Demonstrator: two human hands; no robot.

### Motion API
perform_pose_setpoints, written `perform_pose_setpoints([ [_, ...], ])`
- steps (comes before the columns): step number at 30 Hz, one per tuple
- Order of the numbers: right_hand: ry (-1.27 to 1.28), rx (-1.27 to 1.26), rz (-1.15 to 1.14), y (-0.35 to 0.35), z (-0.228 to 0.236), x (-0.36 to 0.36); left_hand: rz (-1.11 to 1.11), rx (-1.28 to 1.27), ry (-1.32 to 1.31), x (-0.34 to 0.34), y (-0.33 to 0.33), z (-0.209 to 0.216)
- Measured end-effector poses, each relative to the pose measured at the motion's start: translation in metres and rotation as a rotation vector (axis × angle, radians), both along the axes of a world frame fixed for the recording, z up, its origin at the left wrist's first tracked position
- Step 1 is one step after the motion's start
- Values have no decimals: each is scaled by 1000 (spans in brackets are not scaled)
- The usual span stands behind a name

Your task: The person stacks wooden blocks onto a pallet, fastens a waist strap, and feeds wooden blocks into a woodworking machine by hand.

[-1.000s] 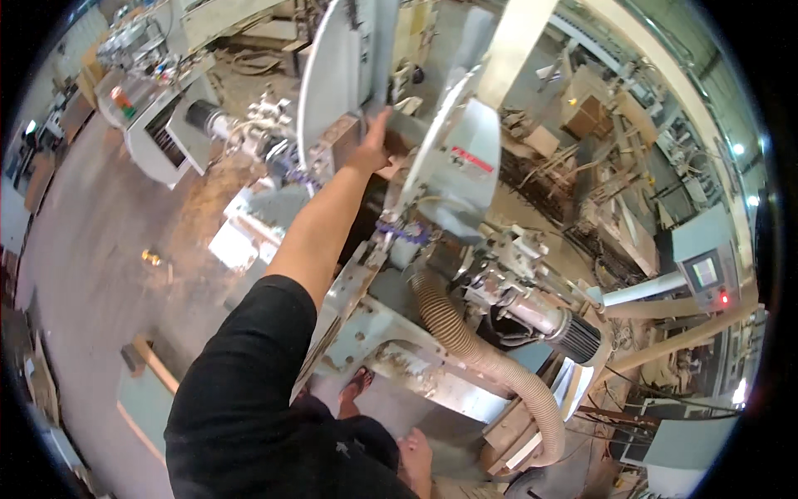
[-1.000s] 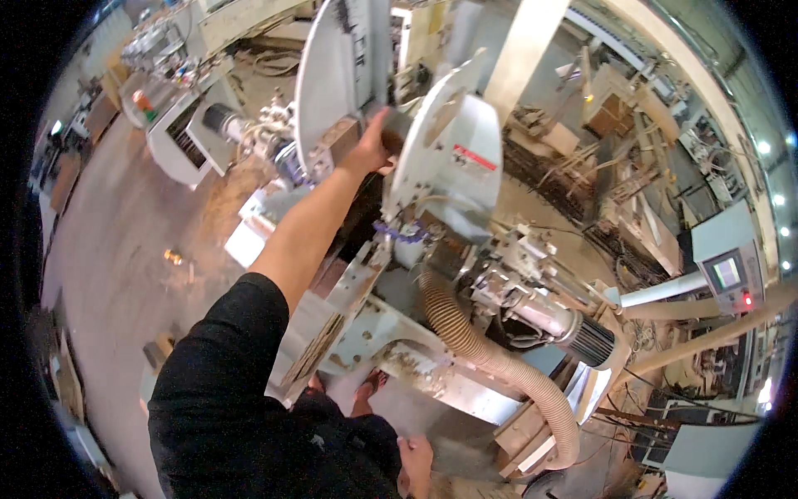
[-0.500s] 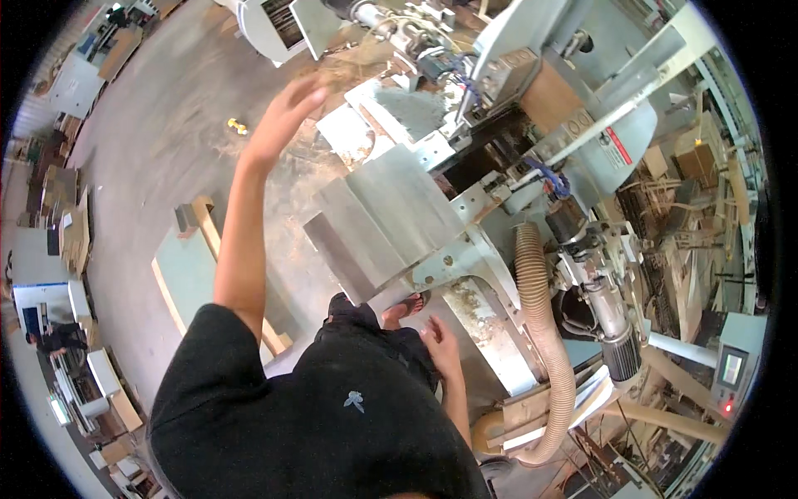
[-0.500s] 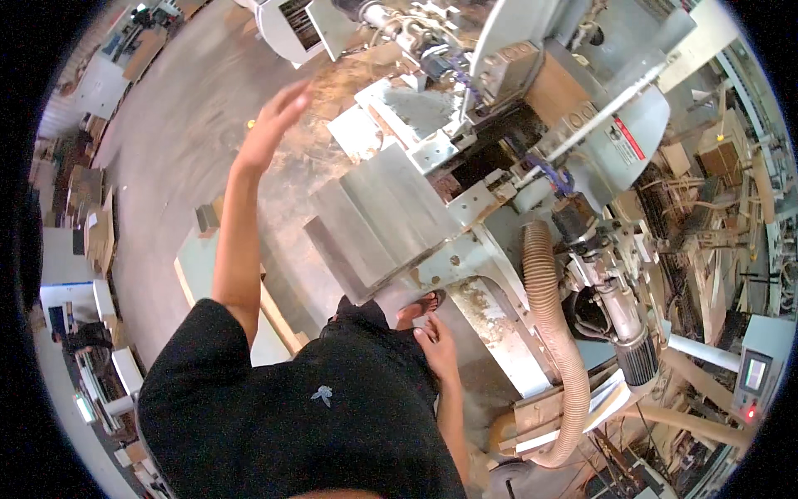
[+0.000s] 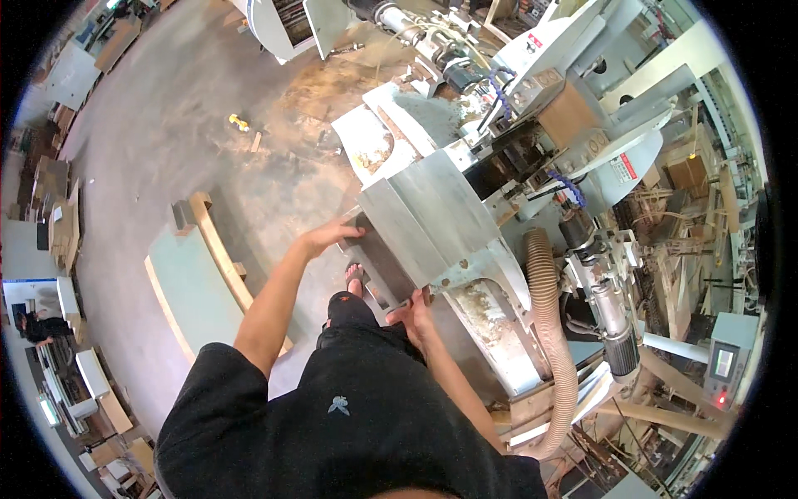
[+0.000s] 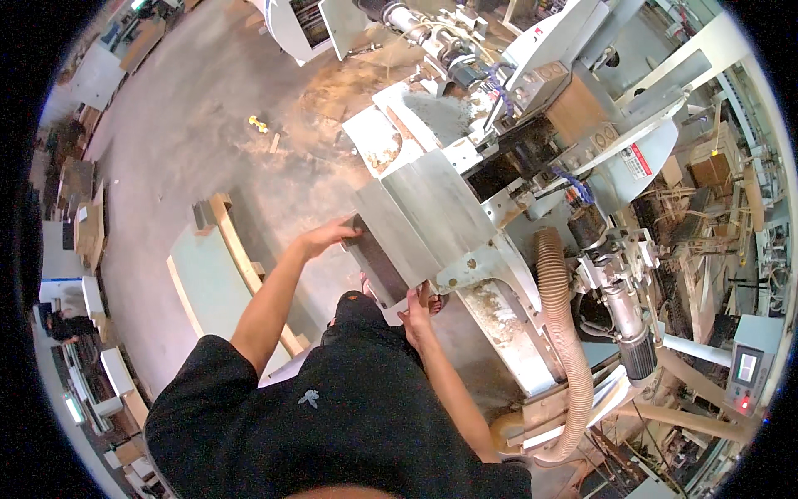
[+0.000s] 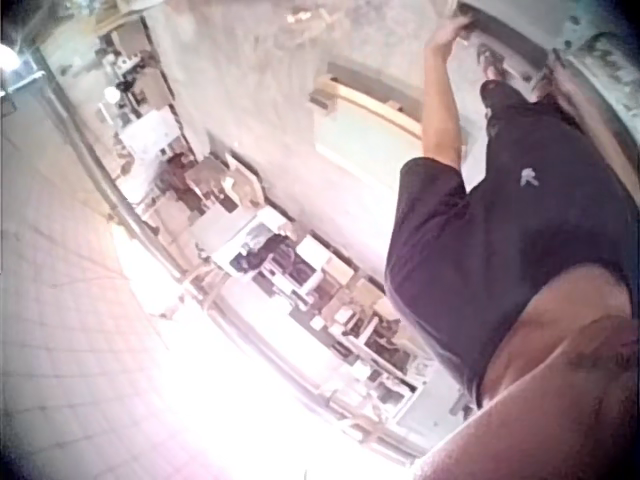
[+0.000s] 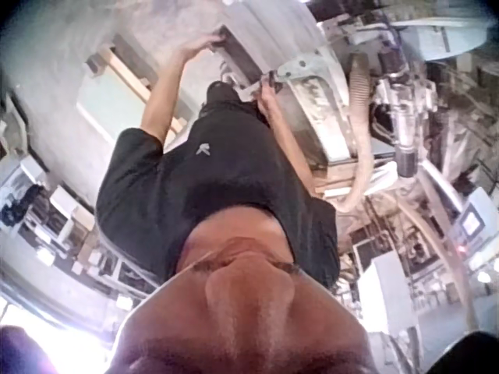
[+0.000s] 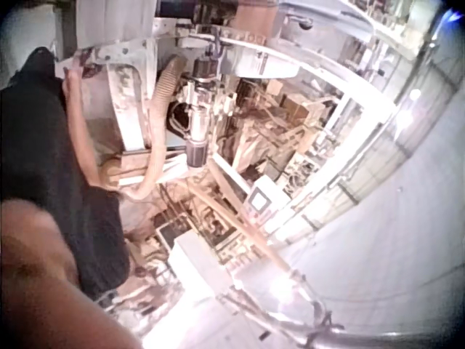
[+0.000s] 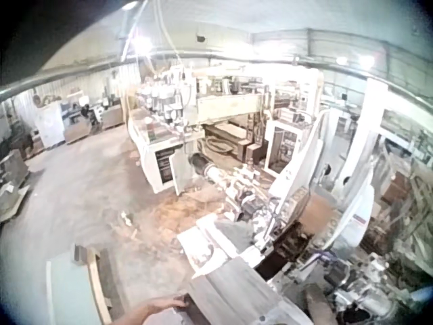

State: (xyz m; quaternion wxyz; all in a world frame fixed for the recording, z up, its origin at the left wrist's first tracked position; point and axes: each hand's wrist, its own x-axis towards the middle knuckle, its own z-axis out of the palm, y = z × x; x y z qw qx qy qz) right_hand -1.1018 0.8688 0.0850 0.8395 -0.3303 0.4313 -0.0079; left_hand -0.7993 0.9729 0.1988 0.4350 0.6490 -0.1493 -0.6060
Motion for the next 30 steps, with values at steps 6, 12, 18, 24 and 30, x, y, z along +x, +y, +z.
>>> perform_pose_setpoints([
  [6,-128,58,-97,6,85,17,100,64,-144,-39,28,-29],
  [12,-183,27,-227,-7,72,-30,56,1,-145,-93,25,-7],
  [18,-87,-26,-150,-20,150,-73,-102,-20,-458,-138,27,77],
  [24,-294,-35,-374,-57,244,-76,-20,-302,-618,-147,-24,183],
  [30,-545,-216,-589,-121,280,-36,653,-683,-461,-189,-142,163],
])
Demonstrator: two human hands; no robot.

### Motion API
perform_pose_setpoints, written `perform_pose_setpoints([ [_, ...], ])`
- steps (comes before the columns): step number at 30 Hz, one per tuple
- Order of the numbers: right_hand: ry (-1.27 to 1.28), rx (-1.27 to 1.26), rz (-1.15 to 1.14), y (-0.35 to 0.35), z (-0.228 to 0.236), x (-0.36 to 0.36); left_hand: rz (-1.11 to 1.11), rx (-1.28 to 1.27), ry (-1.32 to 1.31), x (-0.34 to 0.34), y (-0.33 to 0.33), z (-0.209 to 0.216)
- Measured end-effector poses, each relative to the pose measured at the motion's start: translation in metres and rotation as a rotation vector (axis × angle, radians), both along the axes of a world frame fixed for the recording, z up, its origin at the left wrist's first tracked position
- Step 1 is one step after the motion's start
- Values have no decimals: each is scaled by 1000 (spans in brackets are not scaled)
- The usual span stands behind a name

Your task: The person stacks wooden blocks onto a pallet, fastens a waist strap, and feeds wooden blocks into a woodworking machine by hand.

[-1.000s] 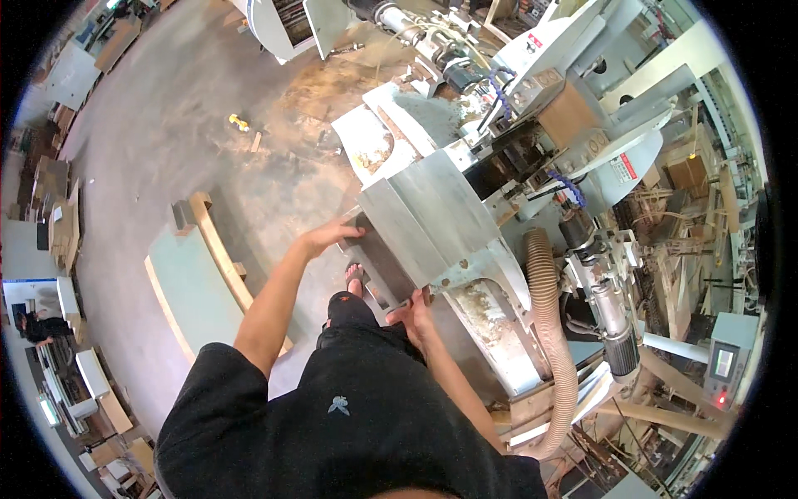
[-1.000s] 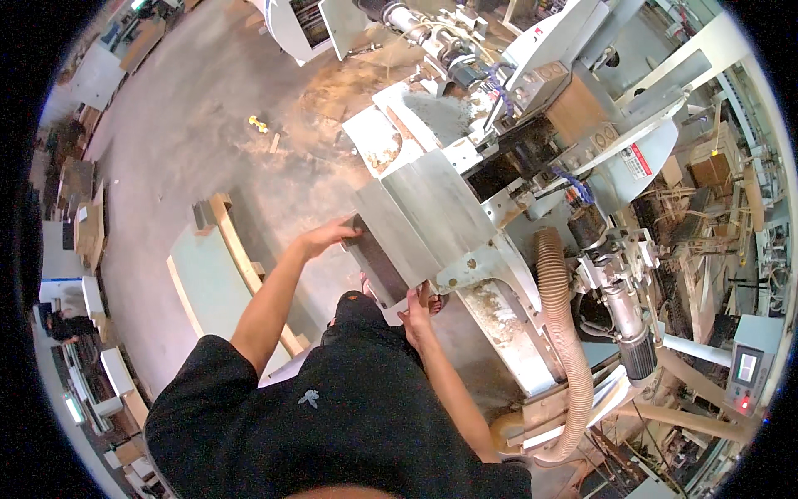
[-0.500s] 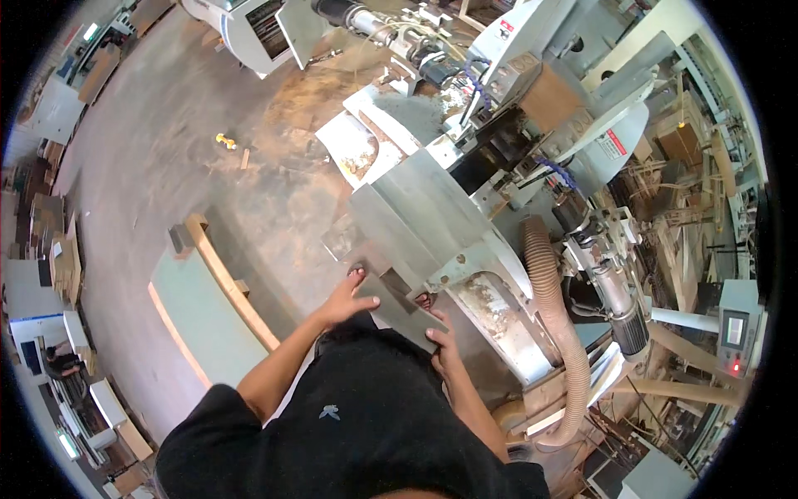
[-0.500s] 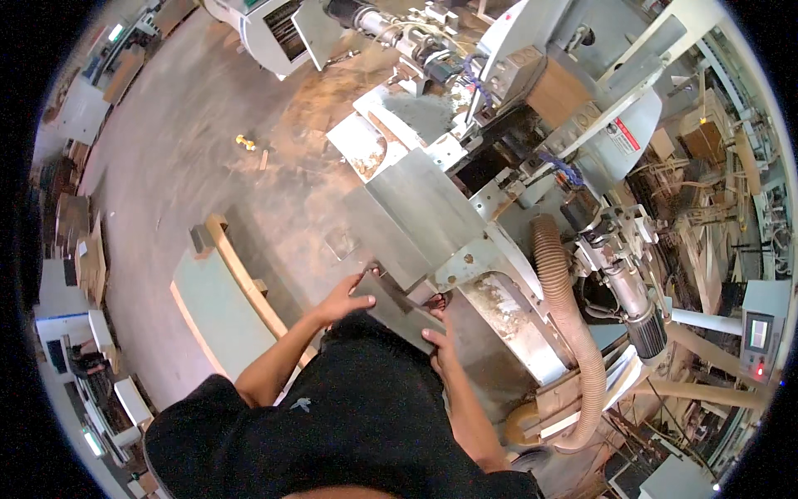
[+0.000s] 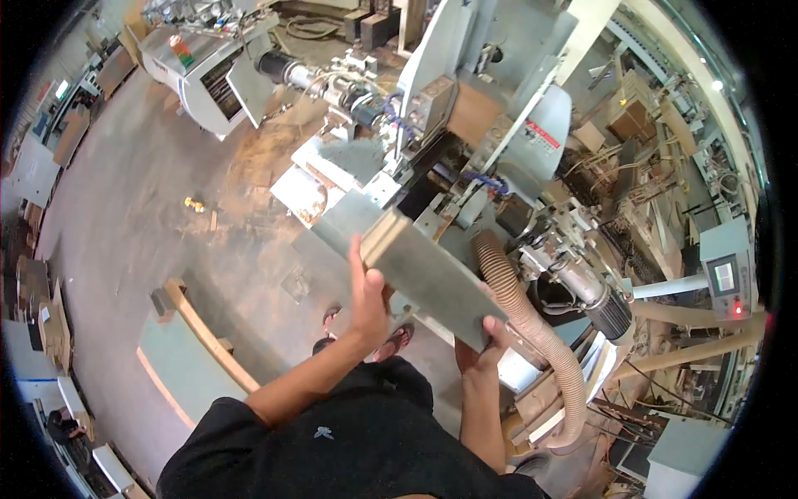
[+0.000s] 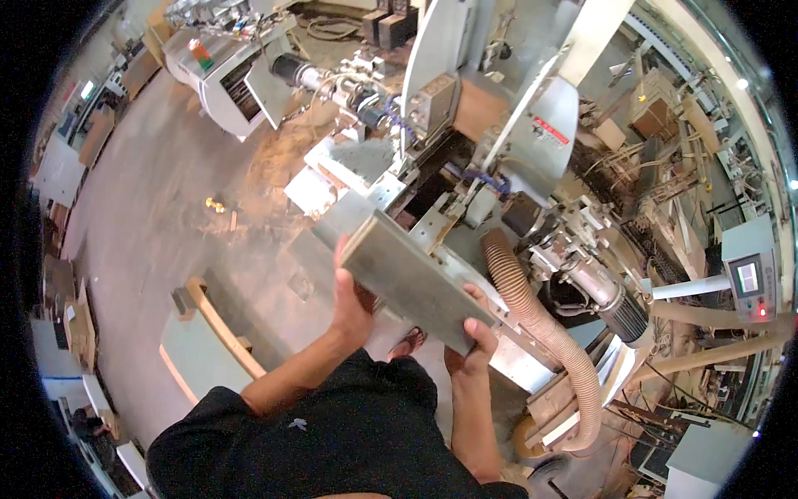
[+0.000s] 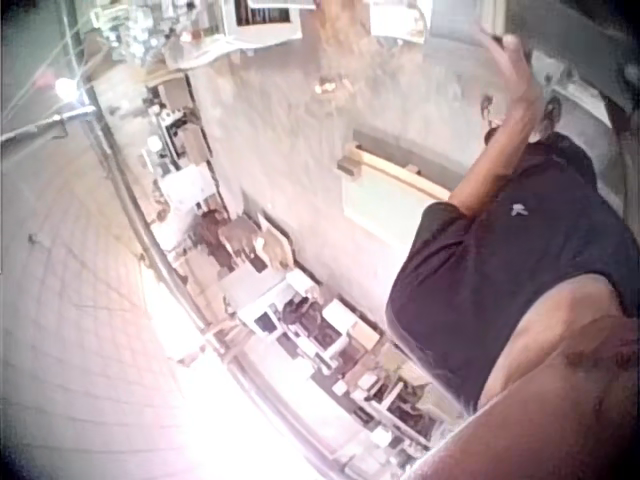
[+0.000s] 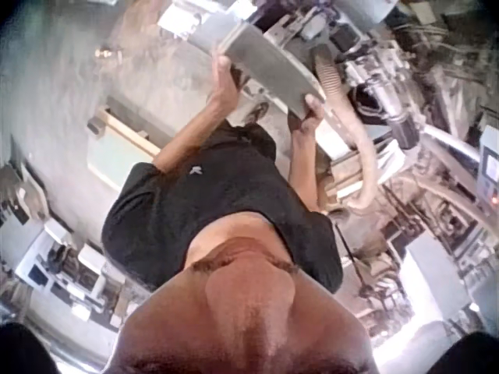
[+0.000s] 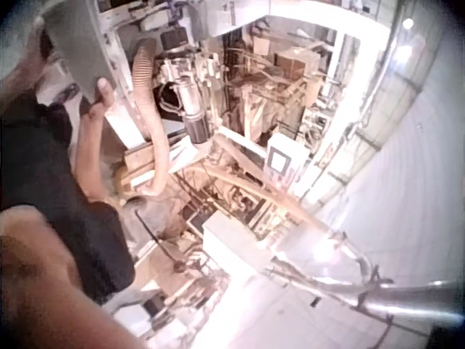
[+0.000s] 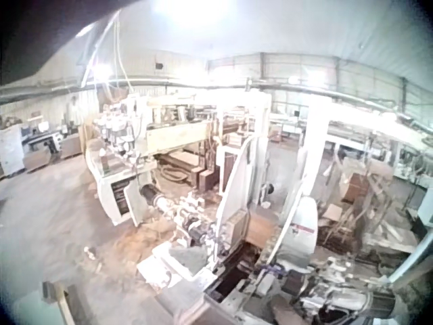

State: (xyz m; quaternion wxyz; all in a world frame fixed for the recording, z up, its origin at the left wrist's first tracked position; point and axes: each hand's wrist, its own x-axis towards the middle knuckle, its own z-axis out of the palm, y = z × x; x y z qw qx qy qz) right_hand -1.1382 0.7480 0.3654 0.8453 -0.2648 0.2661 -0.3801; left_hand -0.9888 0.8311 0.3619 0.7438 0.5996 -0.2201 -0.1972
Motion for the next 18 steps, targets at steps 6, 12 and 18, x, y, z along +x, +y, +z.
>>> perform_pose_setpoints([
  [6,76,-258,-133,-54,58,30,-446,-268,666,-16,-101,47],
  [12,325,-670,-313,-101,71,6,-441,-533,709,19,-196,128],
  [18,1044,-514,-118,-66,-86,-115,-517,-584,413,97,-339,191],
])
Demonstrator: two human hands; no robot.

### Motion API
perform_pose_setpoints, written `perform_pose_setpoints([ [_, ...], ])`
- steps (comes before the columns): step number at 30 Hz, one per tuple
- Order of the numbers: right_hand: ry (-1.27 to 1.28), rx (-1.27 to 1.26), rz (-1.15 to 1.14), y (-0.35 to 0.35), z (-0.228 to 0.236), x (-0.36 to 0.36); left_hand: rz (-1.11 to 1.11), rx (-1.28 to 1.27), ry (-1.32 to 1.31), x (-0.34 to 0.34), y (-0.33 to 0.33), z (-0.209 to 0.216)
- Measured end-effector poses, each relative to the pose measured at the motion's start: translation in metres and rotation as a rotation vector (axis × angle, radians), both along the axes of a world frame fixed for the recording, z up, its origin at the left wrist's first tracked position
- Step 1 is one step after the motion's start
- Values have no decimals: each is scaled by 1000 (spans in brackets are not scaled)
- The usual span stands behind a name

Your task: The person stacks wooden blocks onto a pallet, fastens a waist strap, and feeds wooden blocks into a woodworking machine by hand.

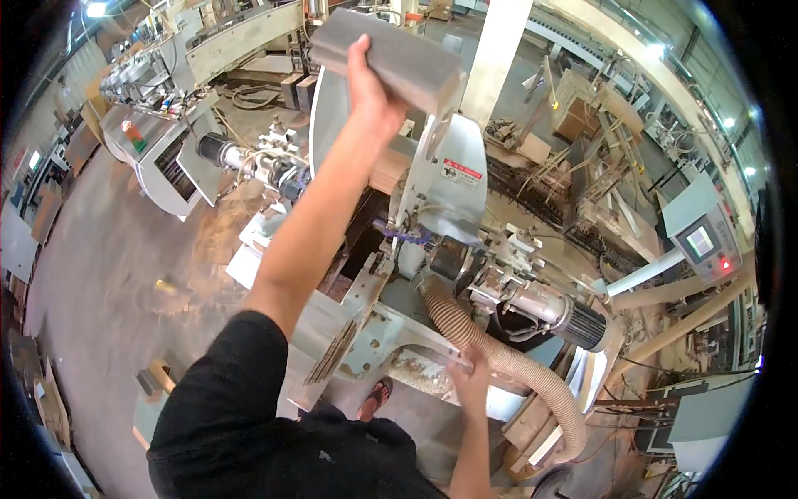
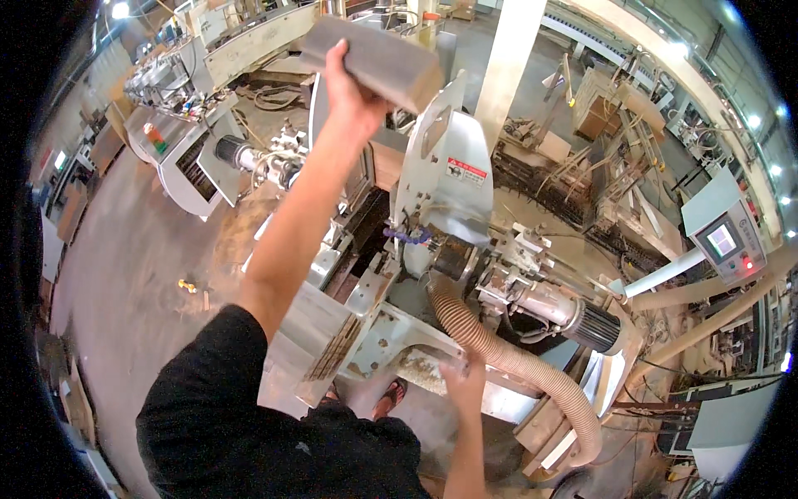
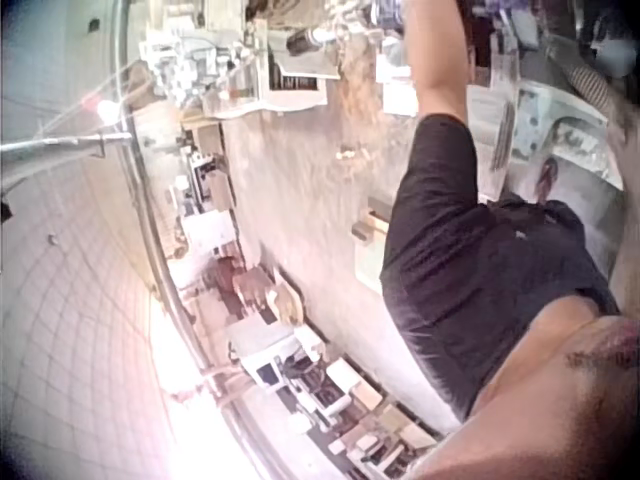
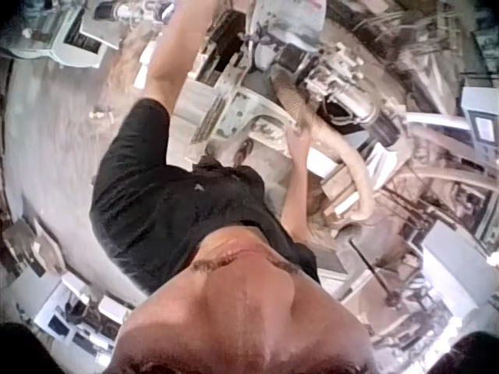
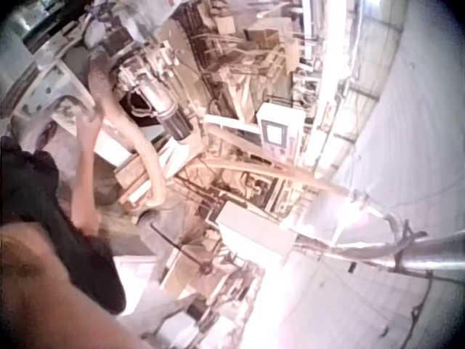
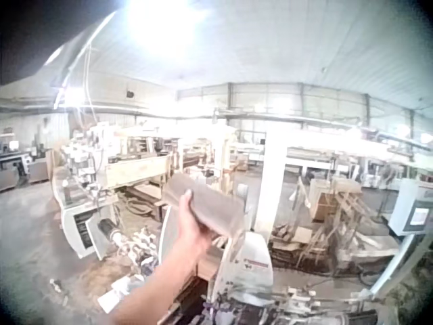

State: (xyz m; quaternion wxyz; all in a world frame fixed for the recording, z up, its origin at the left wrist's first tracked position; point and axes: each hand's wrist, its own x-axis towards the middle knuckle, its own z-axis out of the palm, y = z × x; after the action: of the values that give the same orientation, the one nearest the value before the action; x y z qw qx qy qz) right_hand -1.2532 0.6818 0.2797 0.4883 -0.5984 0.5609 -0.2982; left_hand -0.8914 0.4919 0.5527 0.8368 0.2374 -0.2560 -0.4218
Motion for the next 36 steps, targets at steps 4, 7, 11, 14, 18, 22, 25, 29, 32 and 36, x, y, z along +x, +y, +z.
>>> perform_pose_setpoints([
  [4,155,181,-101,104,-100,-70,11,186,86,37,-79,18],
  [7,497,351,-76,172,-147,-105,135,396,158,56,-143,-10],
  [11,313,514,-53,194,-83,-84,138,589,112,72,-167,-53],
  [14,-83,702,-277,189,-85,-74,72,667,183,85,-185,-89],
  [18,214,464,-249,179,-127,-83,-71,522,347,61,-176,-149],
  [22,114,321,-262,169,-144,-92,29,725,349,80,-164,-183],
  [25,201,352,-239,168,-133,-97,-56,694,130,66,-154,-183],
  [29,290,382,-241,171,-117,-88,-187,531,27,48,-145,-185],
  [32,165,405,-328,188,-112,-89,589,602,-370,48,-168,-179],
  [36,412,465,-254,187,-92,-69,262,522,-444,119,-162,-194],
])
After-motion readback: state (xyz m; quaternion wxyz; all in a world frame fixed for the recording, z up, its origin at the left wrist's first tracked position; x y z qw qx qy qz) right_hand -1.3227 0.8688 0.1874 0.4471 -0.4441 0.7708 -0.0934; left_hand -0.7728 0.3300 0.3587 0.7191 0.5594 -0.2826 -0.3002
